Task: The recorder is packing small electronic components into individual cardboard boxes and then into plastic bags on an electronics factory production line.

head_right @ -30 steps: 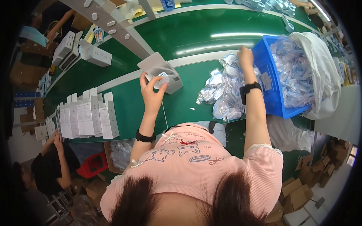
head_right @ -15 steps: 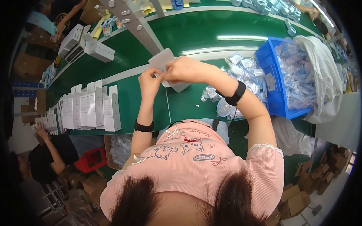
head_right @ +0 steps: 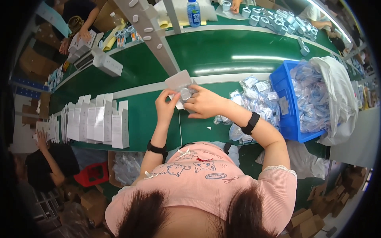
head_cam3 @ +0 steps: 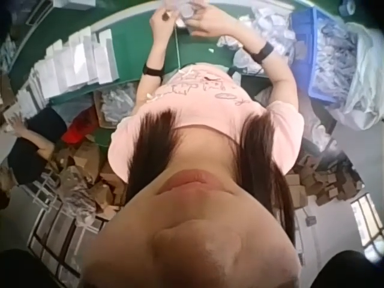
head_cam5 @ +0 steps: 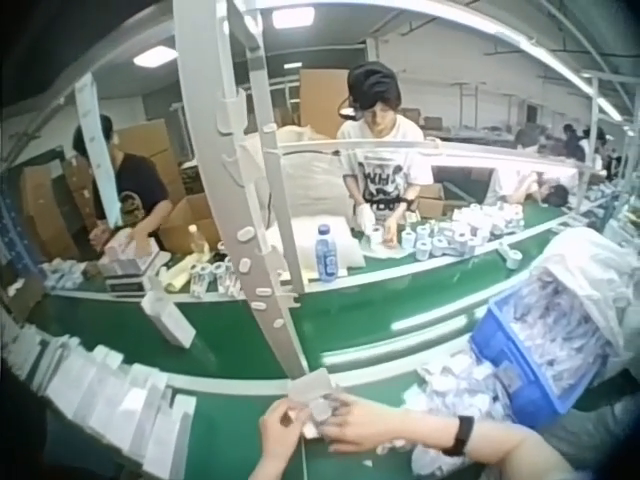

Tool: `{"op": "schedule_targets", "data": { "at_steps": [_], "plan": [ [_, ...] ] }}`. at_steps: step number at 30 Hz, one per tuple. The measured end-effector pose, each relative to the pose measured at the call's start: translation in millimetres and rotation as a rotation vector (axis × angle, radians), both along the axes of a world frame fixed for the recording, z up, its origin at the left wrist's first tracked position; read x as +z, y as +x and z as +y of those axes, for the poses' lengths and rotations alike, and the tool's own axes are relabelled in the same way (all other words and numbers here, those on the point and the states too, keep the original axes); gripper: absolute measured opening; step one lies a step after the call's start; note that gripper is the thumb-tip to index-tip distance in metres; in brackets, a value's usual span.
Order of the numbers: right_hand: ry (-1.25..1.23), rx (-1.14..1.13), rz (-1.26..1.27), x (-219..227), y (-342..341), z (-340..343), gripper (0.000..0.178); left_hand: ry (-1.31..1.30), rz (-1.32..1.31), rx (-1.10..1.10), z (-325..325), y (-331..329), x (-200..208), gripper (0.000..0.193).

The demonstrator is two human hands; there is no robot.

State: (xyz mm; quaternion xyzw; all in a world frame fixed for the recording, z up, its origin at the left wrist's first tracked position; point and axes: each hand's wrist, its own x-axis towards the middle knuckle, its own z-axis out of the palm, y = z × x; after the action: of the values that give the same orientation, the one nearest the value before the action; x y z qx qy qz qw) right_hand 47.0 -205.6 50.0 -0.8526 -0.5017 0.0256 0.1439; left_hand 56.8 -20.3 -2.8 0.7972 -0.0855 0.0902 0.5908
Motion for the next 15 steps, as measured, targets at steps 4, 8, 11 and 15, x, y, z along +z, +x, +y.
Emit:
{"op": "schedule_targets", "data": {
  "at_steps": [4, 8, 11, 15],
  "plan": [
    [0.483, -0.138, -0.259, -8, 1, -26, 0.056, 0.023, -0.11, 0.112, 51, -8, -1, 0.041],
    [0.864, -0.478, 0.196, -30, -1, -38, 0.08, 0.853, -0.209, 0.5, 172, -12, -45, 0.064],
    [0.854, -0.439, 0.445, -60, 1, -24, 0.095, 1.185, 0.13, 0.586, 216, -27, -54, 0.082],
    [0.776, -0.57, 0.631, -63, 3, -7, 0.095, 1.28, 0.308, 0.462, 231, -34, -70, 0.086]
  ]
}}
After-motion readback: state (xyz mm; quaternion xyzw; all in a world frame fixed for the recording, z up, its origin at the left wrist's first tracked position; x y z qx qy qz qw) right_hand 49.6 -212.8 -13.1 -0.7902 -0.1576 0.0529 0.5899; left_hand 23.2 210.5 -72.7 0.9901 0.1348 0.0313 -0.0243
